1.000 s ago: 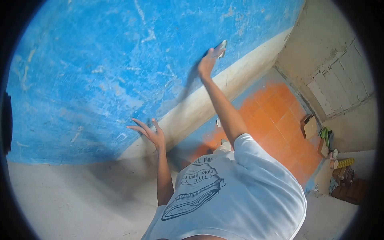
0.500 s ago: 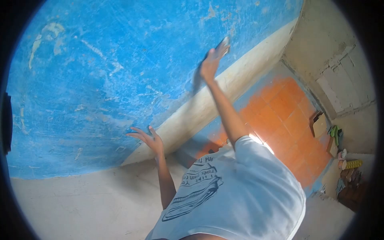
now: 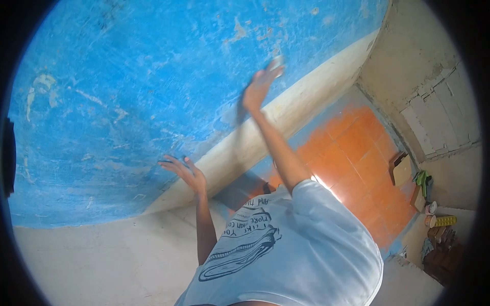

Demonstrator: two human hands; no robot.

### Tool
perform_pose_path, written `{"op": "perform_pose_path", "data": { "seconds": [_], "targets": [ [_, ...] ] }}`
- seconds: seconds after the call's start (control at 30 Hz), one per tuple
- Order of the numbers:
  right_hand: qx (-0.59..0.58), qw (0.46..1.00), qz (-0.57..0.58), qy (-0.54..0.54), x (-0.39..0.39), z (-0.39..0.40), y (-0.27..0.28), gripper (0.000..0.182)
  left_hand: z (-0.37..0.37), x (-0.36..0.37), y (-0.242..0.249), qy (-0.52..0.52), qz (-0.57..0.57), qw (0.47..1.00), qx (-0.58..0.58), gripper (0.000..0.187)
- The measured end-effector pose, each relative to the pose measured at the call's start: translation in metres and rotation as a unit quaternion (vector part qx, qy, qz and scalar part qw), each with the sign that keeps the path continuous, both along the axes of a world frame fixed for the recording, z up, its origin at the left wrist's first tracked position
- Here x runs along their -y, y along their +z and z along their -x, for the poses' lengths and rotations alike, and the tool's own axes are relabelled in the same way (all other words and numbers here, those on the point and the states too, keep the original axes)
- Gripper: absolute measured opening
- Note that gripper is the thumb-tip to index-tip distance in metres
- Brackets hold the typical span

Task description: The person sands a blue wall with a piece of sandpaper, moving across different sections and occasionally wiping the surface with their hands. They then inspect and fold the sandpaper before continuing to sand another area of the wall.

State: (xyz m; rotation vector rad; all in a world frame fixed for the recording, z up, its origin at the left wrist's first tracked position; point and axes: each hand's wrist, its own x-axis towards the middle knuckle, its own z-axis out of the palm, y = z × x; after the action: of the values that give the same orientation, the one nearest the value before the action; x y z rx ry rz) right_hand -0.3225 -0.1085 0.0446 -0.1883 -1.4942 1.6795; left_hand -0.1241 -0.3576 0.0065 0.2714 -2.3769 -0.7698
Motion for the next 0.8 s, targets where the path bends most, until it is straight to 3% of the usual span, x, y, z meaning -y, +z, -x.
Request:
{"op": "perform_pose_path", "data": {
  "seconds": [0.03,0.07,0.1,0.13,0.17,0.23,0.3,0.33,0.4,0.5,0.57,0.67,0.73,0.8],
  "targets": [
    [-0.063,0.997,0.020,0.050,0.036,-0.022,0.007,0.075,0.003,-0.004,0.002,0.002,-0.012,1.000,-0.006,0.074],
    [0.005,0.992,-0.122,0.018,0.069,-0.037,-0.015,0.077,0.004,-0.008,0.003,0.004,-0.021,1.000,-0.010,0.073],
    [0.015,0.980,-0.183,0.074,0.095,-0.072,-0.014,0.081,0.008,-0.014,0.000,0.003,-0.011,1.000,-0.009,0.073],
    [-0.002,0.913,-0.383,0.141,0.094,-0.093,-0.029,0.087,0.011,-0.018,-0.003,0.002,0.001,1.000,-0.006,0.073],
    [-0.021,0.801,-0.564,0.201,0.087,-0.102,-0.042,0.093,0.014,-0.020,-0.004,0.001,0.014,1.000,-0.007,0.073],
    [0.057,0.852,-0.387,0.349,0.034,-0.079,-0.041,0.089,0.017,-0.021,0.000,0.005,0.000,1.000,-0.001,0.076],
    [0.041,0.927,-0.283,0.242,-0.011,-0.035,-0.040,0.087,0.014,-0.017,0.004,-0.002,-0.016,1.000,0.003,0.077],
    [-0.014,0.962,-0.267,0.057,-0.027,-0.010,-0.038,0.089,0.012,-0.013,0.006,-0.014,-0.025,1.000,0.003,0.077],
    [0.040,0.998,-0.040,-0.008,-0.052,0.005,0.007,0.082,0.007,-0.012,0.005,-0.025,-0.035,0.999,0.005,0.076],
    [0.049,0.985,-0.163,-0.008,0.003,-0.015,0.009,0.084,0.012,-0.019,0.007,-0.020,-0.034,0.999,-0.001,0.076],
    [-0.091,0.969,-0.203,0.104,0.055,-0.053,-0.016,0.086,0.013,-0.023,0.006,-0.008,-0.037,0.999,-0.007,0.077],
    [-0.016,0.856,-0.373,0.357,0.025,-0.073,-0.034,0.090,0.009,-0.022,0.009,-0.006,-0.024,1.000,0.010,0.072],
    [-0.002,0.953,-0.209,0.221,-0.015,-0.033,-0.028,0.085,-0.001,-0.011,0.011,-0.025,-0.013,0.999,0.042,0.072],
    [0.007,0.995,-0.098,0.002,-0.061,-0.001,0.017,0.082,-0.001,-0.007,0.010,-0.037,-0.009,0.998,0.054,0.072]
  ]
}}
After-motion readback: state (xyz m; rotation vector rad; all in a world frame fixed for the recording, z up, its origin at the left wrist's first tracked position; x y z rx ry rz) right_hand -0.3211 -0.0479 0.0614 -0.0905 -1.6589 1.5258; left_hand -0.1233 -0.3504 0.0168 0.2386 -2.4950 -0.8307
